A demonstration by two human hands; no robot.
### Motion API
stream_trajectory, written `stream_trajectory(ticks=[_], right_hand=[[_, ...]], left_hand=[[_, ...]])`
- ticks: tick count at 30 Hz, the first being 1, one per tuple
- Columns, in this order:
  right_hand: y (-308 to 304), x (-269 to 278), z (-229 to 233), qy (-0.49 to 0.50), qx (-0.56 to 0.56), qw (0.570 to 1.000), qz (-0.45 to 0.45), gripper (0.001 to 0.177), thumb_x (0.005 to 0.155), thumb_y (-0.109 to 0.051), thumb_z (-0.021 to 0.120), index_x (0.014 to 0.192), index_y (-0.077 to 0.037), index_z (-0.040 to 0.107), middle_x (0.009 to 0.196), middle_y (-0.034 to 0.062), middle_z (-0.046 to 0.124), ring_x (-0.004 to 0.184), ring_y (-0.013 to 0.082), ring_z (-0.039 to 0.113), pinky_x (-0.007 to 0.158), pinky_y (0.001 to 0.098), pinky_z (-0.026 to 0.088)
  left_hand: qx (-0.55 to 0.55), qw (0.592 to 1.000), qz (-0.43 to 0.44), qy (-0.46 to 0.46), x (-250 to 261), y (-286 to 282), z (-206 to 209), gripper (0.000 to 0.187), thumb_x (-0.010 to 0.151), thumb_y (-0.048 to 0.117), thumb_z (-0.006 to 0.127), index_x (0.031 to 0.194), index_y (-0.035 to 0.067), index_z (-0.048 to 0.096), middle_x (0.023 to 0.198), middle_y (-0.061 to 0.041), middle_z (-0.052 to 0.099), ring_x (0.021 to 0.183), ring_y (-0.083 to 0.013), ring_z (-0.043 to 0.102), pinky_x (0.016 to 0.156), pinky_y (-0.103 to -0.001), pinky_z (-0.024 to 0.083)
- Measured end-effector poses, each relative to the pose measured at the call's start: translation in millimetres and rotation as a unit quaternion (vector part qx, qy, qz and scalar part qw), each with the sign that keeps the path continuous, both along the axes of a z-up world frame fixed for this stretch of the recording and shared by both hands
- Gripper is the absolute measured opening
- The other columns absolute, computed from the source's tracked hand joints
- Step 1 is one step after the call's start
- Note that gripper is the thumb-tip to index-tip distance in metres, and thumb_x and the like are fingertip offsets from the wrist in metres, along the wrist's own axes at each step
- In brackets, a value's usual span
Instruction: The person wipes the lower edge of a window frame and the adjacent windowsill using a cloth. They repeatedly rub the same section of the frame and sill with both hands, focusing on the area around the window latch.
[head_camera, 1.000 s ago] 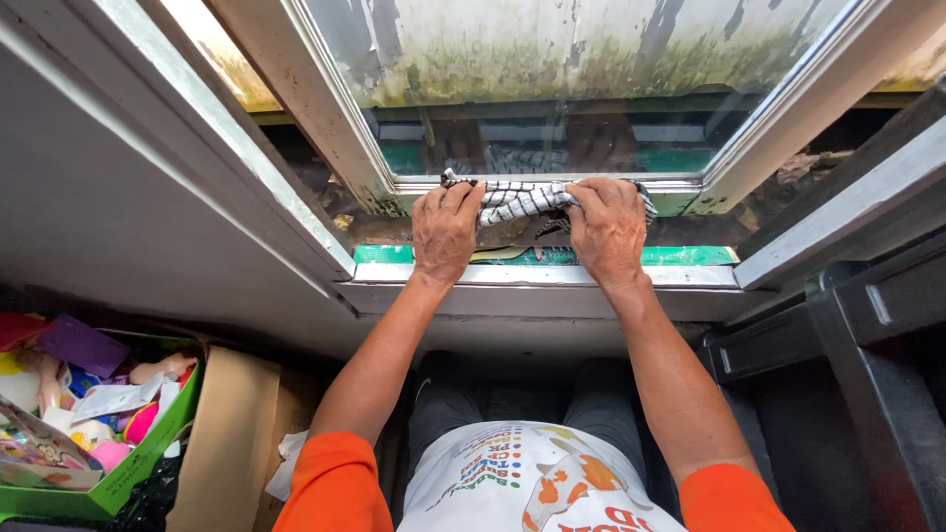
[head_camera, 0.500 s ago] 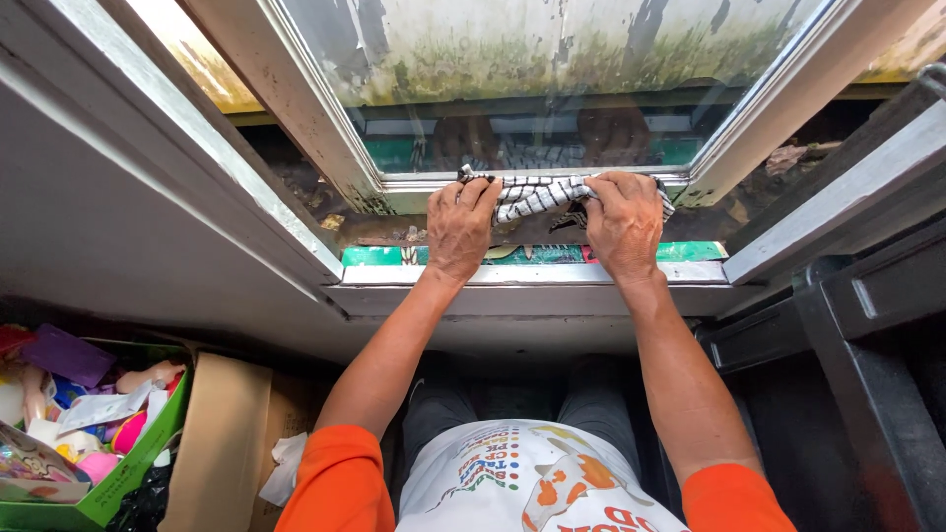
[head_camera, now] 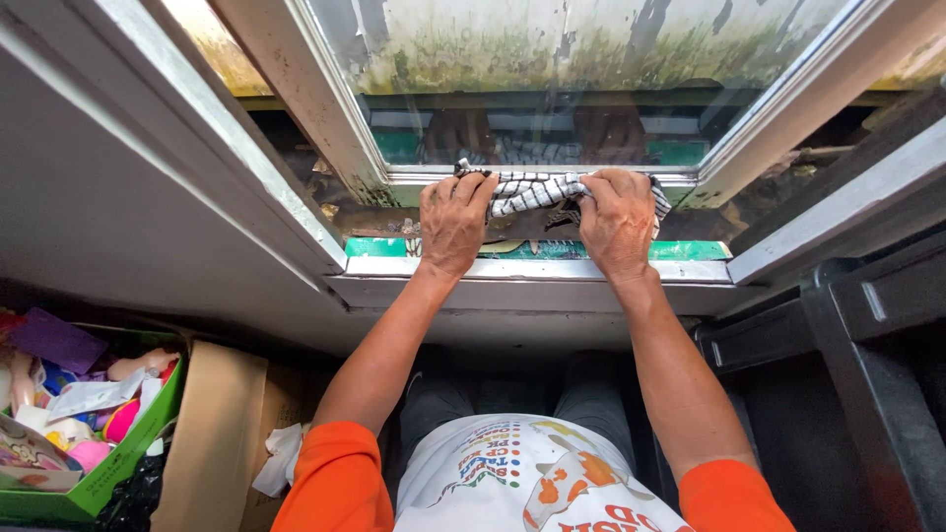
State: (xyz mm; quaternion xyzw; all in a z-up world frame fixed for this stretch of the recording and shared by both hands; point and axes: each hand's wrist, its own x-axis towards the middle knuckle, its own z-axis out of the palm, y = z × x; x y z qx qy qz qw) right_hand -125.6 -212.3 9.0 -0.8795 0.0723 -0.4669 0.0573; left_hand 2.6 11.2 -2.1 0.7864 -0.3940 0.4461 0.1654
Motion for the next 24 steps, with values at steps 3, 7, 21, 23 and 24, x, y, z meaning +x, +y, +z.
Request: stream_trajectory(ticks=[3, 7, 21, 23, 24], right_hand=[[7, 9, -3, 0.005, 0.001, 1.000, 0.008, 0.023, 0.080, -0.011, 0.080, 0.102, -0.017, 0.080, 0.105, -0.0003, 0.067, 0.109, 0.0243, 0.061, 0.095, 0.0415, 0.051], [21, 19, -5, 0.011, 0.003, 1.000, 0.020, 0.025, 0.078, -0.012, 0.081, 0.102, -0.018, 0.080, 0.106, -0.0003, 0.068, 0.109, 0.0247, 0.061, 0.097, 0.0423, 0.050], [71, 59, -11, 0.043, -0.010, 0.998, 0.042, 0.026, 0.078, -0.017, 0.080, 0.104, -0.019, 0.078, 0.107, -0.0028, 0.067, 0.107, 0.0239, 0.061, 0.096, 0.0425, 0.049], [73, 59, -10, 0.045, -0.014, 0.998, 0.041, 0.025, 0.079, -0.017, 0.079, 0.104, -0.020, 0.078, 0.106, -0.0031, 0.067, 0.107, 0.0236, 0.061, 0.095, 0.0422, 0.049], [74, 59, -10, 0.047, -0.017, 0.998, 0.038, 0.025, 0.079, -0.017, 0.079, 0.104, -0.021, 0.078, 0.106, -0.0034, 0.066, 0.107, 0.0233, 0.061, 0.095, 0.0420, 0.049]], left_hand=[[-0.012, 1.000, 0.011, -0.005, 5, 11, 0, 0.032, 0.092, 0.014, 0.068, 0.121, 0.028, 0.070, 0.113, 0.006, 0.060, 0.104, -0.0172, 0.056, 0.096, -0.038, 0.041], [-0.014, 1.000, 0.021, -0.013, 11, 29, 3, 0.032, 0.090, 0.015, 0.067, 0.119, 0.028, 0.070, 0.113, 0.006, 0.061, 0.105, -0.0173, 0.057, 0.096, -0.038, 0.041], [-0.049, 0.995, 0.079, -0.029, 26, 82, 8, 0.026, 0.093, 0.016, 0.065, 0.114, 0.028, 0.070, 0.109, 0.007, 0.062, 0.101, -0.0155, 0.058, 0.093, -0.036, 0.043], [-0.052, 0.995, 0.084, -0.024, 27, 83, 7, 0.025, 0.093, 0.017, 0.065, 0.114, 0.028, 0.070, 0.108, 0.007, 0.062, 0.102, -0.0155, 0.058, 0.093, -0.036, 0.043], [-0.054, 0.995, 0.087, -0.020, 27, 83, 6, 0.023, 0.092, 0.017, 0.066, 0.113, 0.028, 0.070, 0.108, 0.007, 0.062, 0.102, -0.0154, 0.058, 0.093, -0.036, 0.043]])
